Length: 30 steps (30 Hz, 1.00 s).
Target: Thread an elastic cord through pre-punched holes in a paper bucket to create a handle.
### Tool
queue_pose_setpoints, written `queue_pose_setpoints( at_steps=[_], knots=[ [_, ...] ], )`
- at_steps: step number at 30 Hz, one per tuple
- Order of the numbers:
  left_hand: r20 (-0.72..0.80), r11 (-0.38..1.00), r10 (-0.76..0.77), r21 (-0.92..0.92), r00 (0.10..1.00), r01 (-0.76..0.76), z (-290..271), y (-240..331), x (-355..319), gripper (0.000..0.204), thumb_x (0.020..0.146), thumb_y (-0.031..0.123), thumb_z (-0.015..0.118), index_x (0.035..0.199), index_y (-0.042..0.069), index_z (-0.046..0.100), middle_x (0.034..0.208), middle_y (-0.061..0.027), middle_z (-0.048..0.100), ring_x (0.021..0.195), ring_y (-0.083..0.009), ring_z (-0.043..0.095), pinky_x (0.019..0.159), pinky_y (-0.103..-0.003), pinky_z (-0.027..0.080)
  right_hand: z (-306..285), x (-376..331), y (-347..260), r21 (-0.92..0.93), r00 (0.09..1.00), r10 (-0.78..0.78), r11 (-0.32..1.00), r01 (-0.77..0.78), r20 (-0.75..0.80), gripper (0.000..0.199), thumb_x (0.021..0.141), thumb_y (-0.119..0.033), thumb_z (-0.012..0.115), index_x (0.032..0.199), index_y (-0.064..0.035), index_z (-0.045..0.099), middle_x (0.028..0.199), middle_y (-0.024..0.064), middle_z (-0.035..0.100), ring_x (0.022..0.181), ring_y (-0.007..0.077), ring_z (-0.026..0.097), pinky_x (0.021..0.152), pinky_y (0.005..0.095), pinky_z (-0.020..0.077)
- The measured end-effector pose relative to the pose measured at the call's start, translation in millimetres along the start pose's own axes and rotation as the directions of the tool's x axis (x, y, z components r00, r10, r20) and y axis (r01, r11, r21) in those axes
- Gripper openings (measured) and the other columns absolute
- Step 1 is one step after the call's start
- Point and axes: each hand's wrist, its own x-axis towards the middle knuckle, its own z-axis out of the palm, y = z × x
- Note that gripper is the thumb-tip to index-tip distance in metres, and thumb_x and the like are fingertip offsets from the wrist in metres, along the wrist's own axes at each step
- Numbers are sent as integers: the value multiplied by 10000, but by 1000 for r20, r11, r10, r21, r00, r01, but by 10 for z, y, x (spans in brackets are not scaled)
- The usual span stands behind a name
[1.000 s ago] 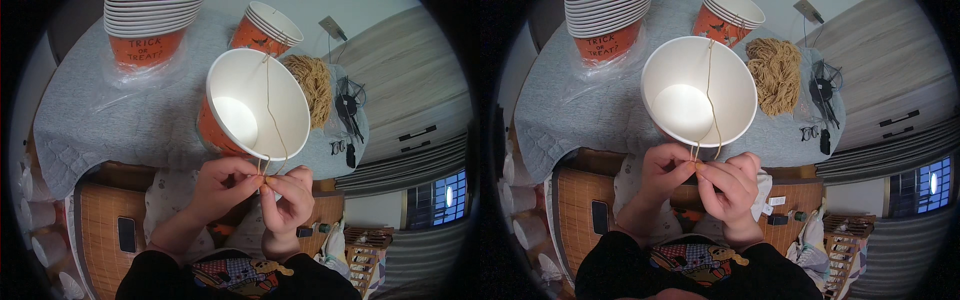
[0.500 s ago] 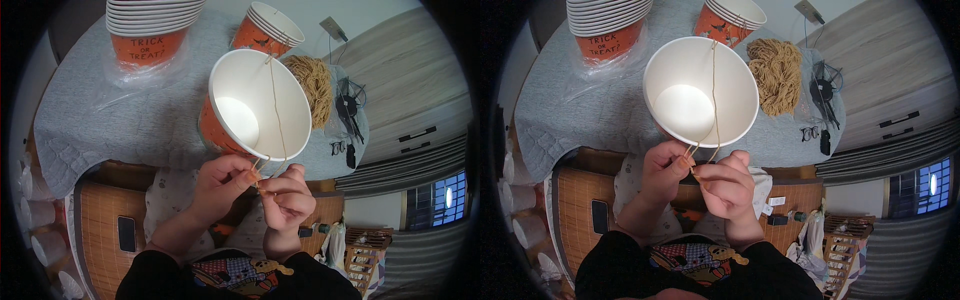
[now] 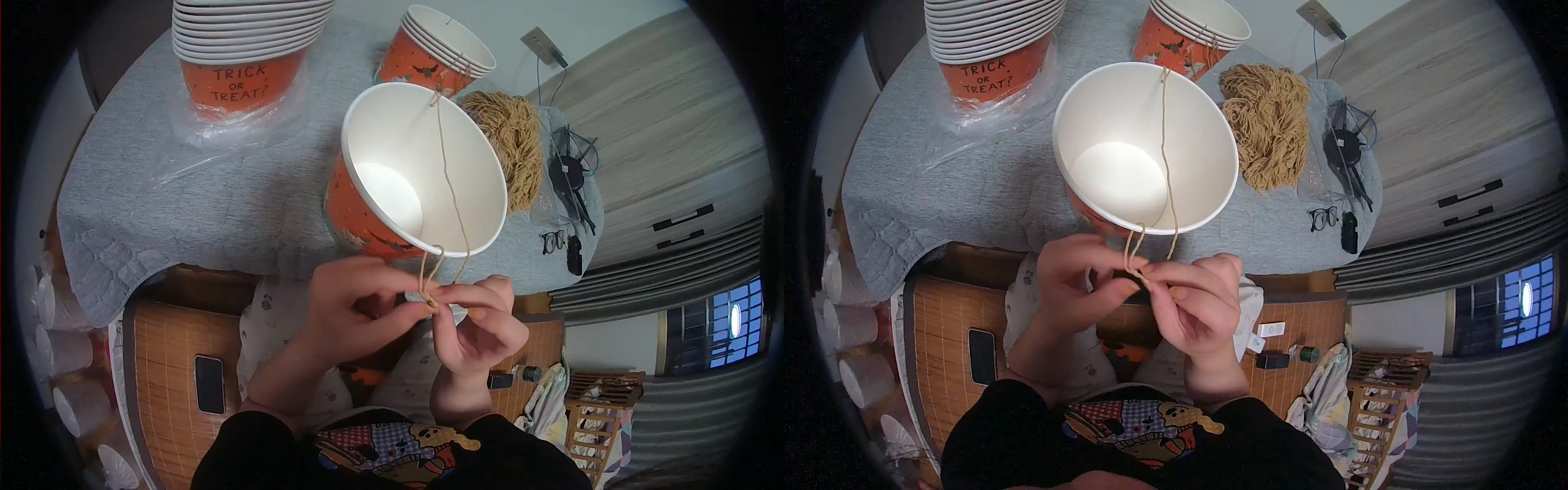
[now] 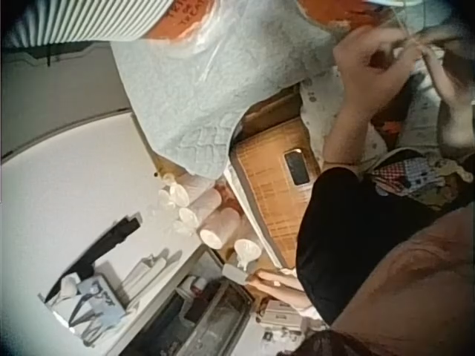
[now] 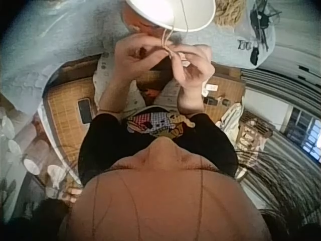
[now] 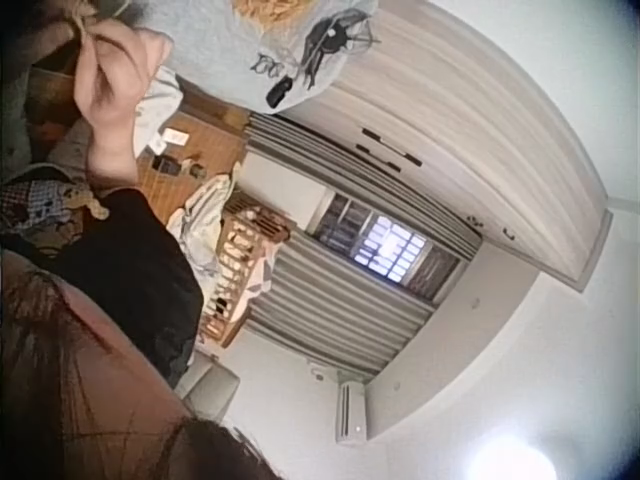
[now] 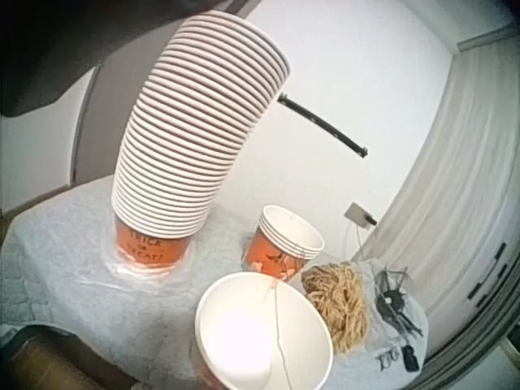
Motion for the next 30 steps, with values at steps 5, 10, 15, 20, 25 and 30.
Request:
queue_pose_setpoints(
  at_steps=[5,10,15,20,25,30],
  knots=[
    [25,980,74,183,997,-78,-13,53,2,132,733,67,795,853,63,741,606,34,543,521,-1,432,451,-207,290,-15,5,-19,-12,1000,-10,1000,10,1,353,712,15,773,773,-109,449,846,55,725,647,173,511,667,322,344],
    [73,967,-164,-187,984,175,18,-14,-34,102,791,52,756,881,29,715,680,21,605,575,-5,473,500,-188,352,-25,-7,-21,53,1000,3,999,-5,22,359,712,17,773,767,-116,444,848,51,724,643,171,497,655,322,345],
    [67,840,-325,-437,943,320,135,-56,-94,82,869,54,685,941,15,677,753,14,634,615,-15,492,557,-176,399,-82,41,11,3,985,-61,998,61,161,411,746,72,692,943,-125,390,815,86,686,678,182,495,665,330,331],
    [82,456,-496,-822,864,340,297,-86,-198,116,918,100,636,981,5,652,767,9,624,589,-14,460,517,-183,350,-125,22,57,4,982,-92,996,93,165,335,700,73,700,815,-116,448,823,55,689,676,184,477,654,333,338],
    [69,530,-527,-753,847,391,340,-72,-170,137,953,111,570,958,6,659,728,31,586,556,-10,418,490,-182,305,-57,36,22,-72,991,-11,997,21,131,260,653,21,749,831,-95,598,844,41,661,693,214,492,667,328,380],
    [-61,885,-211,-435,976,165,213,-126,-149,164,924,98,584,996,-4,690,706,23,577,579,-2,452,508,-171,327,6,45,46,-202,994,-21,978,43,108,270,650,-54,782,871,-106,637,851,23,654,726,214,530,682,327,391]
  ],
)
